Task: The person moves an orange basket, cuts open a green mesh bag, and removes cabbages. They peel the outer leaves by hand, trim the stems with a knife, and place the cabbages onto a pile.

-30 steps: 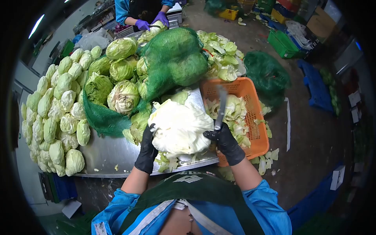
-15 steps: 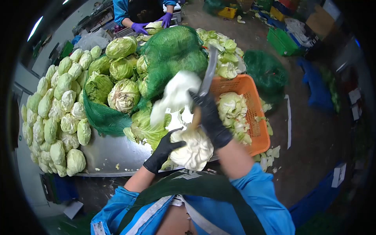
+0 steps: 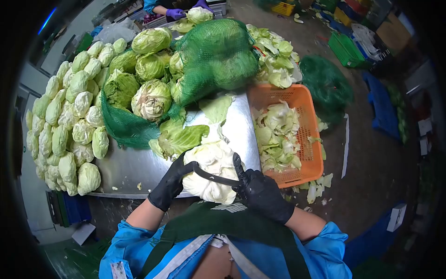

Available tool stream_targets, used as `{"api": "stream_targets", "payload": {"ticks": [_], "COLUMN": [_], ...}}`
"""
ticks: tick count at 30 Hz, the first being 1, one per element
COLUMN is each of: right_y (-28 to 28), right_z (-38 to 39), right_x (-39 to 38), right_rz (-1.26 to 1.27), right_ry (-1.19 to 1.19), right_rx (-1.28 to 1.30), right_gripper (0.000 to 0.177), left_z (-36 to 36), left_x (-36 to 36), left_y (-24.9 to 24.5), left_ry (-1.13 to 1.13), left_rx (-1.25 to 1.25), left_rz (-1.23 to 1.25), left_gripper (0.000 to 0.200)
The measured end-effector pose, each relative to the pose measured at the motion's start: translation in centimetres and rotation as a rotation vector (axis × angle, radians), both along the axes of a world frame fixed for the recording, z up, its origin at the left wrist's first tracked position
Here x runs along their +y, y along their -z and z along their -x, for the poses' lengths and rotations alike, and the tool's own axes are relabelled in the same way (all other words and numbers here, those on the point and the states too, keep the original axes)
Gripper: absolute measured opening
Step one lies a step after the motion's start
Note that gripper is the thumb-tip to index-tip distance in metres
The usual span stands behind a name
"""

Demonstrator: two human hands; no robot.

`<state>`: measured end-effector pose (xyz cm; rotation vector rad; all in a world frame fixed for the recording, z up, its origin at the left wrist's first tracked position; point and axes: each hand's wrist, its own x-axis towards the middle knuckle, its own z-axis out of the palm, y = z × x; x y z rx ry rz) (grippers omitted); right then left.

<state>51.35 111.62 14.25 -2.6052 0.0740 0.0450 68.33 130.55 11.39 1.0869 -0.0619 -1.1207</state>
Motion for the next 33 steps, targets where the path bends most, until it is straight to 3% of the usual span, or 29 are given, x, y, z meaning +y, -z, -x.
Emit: {"api": "stream_targets", "payload": {"ticks": [6,11,17,20,23,31,33], "right_y": [0.1,0.7,0.5,0.6,1.4,1.0,1.1], "right_z": [0.5,1.2,1.5,1.9,1.9,2.0,2.2], "right_x": [0.7,1.1,0.9,0.7,0.4,0.7,0.7], "right_rz": [-0.033,-0.081,-0.003,0.017,0.010,0.086,0.088], "right_ry": [0.005,0.032,-0.022,-0.053,-0.038,0.052,0.063], "right_rx": [0.026,0.013,0.045,0.038,0.008,-0.004,-0.001], "right_gripper": [0.076,0.070,0.069,0.060,0.073,0.053,0.051], "left_z": [2.1,3.2,4.2,4.3,4.7,4.9,5.1], "left_x": [0.6,0.7,1.0,1.1,1.4,1.8,2.2], "left_y": [-0.4,-1.1,0.0,0.5,1.0,-0.1,0.8], "left_ry": [0.037,-0.066,-0.122,-0.088,-0.047,0.081,0.116], "left_rx": [0.005,0.155,0.022,-0.041,-0.194,-0.169,-0.326], "left_rz": [-0.095,0.042,-0.011,0.002,-0.032,-0.031,-0.098], "left_gripper": [0.080,0.077,0.079,0.079,0.078,0.079,0.079]}}
